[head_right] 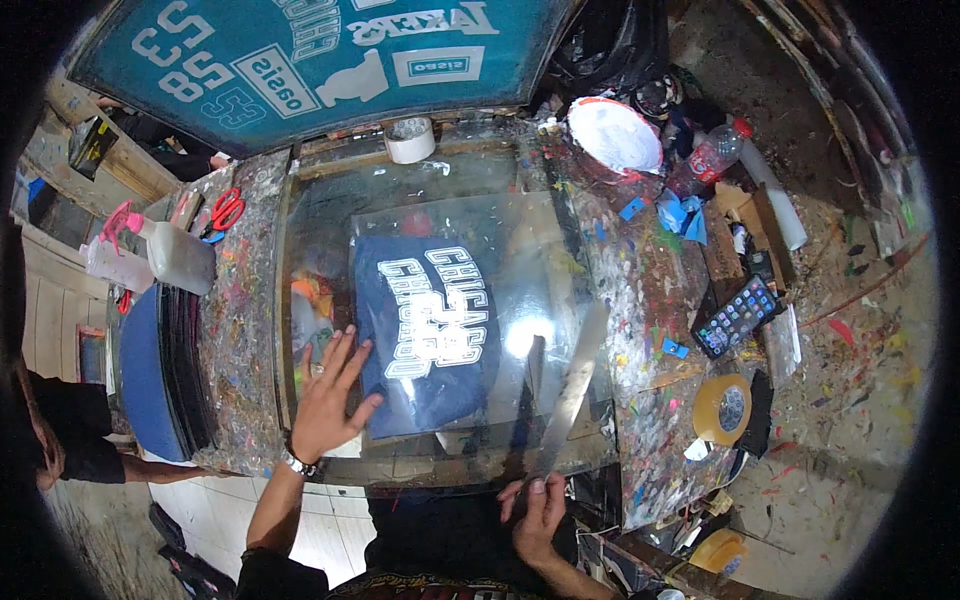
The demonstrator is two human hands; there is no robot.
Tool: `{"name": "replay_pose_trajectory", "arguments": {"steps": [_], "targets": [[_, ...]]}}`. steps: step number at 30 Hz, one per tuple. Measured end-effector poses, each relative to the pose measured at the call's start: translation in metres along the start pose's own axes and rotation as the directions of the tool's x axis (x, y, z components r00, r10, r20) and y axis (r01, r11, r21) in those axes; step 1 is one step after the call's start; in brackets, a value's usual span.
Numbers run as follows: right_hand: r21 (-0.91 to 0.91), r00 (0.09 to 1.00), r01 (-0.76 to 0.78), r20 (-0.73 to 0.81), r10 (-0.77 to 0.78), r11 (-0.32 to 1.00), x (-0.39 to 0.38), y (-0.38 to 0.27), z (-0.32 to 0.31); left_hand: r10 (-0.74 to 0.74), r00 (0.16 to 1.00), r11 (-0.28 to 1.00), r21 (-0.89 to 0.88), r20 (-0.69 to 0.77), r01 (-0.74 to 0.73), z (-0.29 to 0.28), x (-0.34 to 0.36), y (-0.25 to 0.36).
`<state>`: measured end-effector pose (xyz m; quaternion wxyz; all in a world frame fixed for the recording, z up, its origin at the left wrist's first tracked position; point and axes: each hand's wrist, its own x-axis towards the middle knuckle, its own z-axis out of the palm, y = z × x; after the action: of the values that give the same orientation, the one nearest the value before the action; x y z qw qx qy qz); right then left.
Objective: The person aligns a fabric piece on a printing bed using a metal ruler, then screen prints designs onto fabric panels one at a time with ink and a squeegee through a silkscreen frame before stacking the printed panels.
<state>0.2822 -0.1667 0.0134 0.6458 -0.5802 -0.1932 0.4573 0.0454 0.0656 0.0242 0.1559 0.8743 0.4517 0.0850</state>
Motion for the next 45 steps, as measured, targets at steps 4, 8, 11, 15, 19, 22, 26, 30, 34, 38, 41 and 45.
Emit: {"name": "replay_pose_trajectory", "arguments": {"steps": [4, 8, 11, 15, 19, 22, 26, 30, 34, 38, 41, 45], "targets": [[-0.032, 0.994, 0.075, -0.077, -0.077, 0.997, 0.011, -0.005, -0.010, 0.102, 0.995, 0.992, 0.070, -0.007, -0.101, -0.010, 0.010, -0.022], [-0.059, 0.988, 0.115, -0.093, -0.120, 0.992, 0.015, -0.004, -0.010, 0.151, 0.988, 0.979, 0.135, 0.018, -0.152, -0.005, 0.011, -0.029], [-0.058, 0.979, 0.186, -0.070, -0.190, 0.981, 0.016, -0.002, -0.006, 0.145, 0.989, 0.981, 0.129, 0.018, -0.146, -0.006, 0.010, -0.029], [-0.065, 0.986, 0.149, -0.061, -0.153, 0.987, 0.017, -0.005, 0.001, 0.146, 0.989, 0.979, 0.143, 0.021, -0.148, -0.007, 0.010, -0.030], [-0.041, 0.991, 0.134, -0.007, -0.134, 0.990, 0.017, -0.001, -0.001, 0.136, 0.991, 0.979, 0.149, 0.021, -0.138, -0.004, 0.011, -0.028], [-0.054, 0.993, 0.120, 0.017, -0.120, 0.991, 0.017, -0.002, 0.000, 0.127, 0.991, 0.978, 0.163, 0.029, -0.130, -0.002, 0.012, -0.028], [-0.081, 0.993, 0.116, -0.001, -0.117, 0.990, 0.023, -0.012, -0.004, 0.128, 0.991, 0.972, 0.196, 0.035, -0.132, -0.003, 0.015, -0.024], [-0.137, 0.986, 0.160, -0.015, -0.163, 0.978, 0.040, -0.050, -0.006, 0.137, 0.990, 0.970, 0.200, 0.031, -0.141, -0.004, 0.015, -0.022], [-0.312, 0.984, 0.162, -0.013, -0.175, 0.936, 0.065, -0.074, -0.015, 0.133, 0.991, 0.978, 0.156, 0.033, -0.137, -0.005, 0.012, -0.025], [-0.644, 0.936, 0.305, 0.067, -0.344, 0.702, 0.093, -0.076, -0.053, 0.152, 0.987, 0.970, 0.185, 0.050, -0.159, -0.005, 0.010, -0.026], [-0.537, 0.907, 0.289, -0.111, -0.406, 0.793, 0.106, -0.073, -0.060, 0.153, 0.987, 0.971, 0.181, 0.048, -0.159, 0.000, 0.011, -0.028], [-0.485, 0.887, 0.355, -0.094, -0.451, 0.799, 0.113, -0.081, -0.073, 0.162, 0.986, 0.974, 0.156, 0.029, -0.165, -0.007, 0.015, -0.023]]}}
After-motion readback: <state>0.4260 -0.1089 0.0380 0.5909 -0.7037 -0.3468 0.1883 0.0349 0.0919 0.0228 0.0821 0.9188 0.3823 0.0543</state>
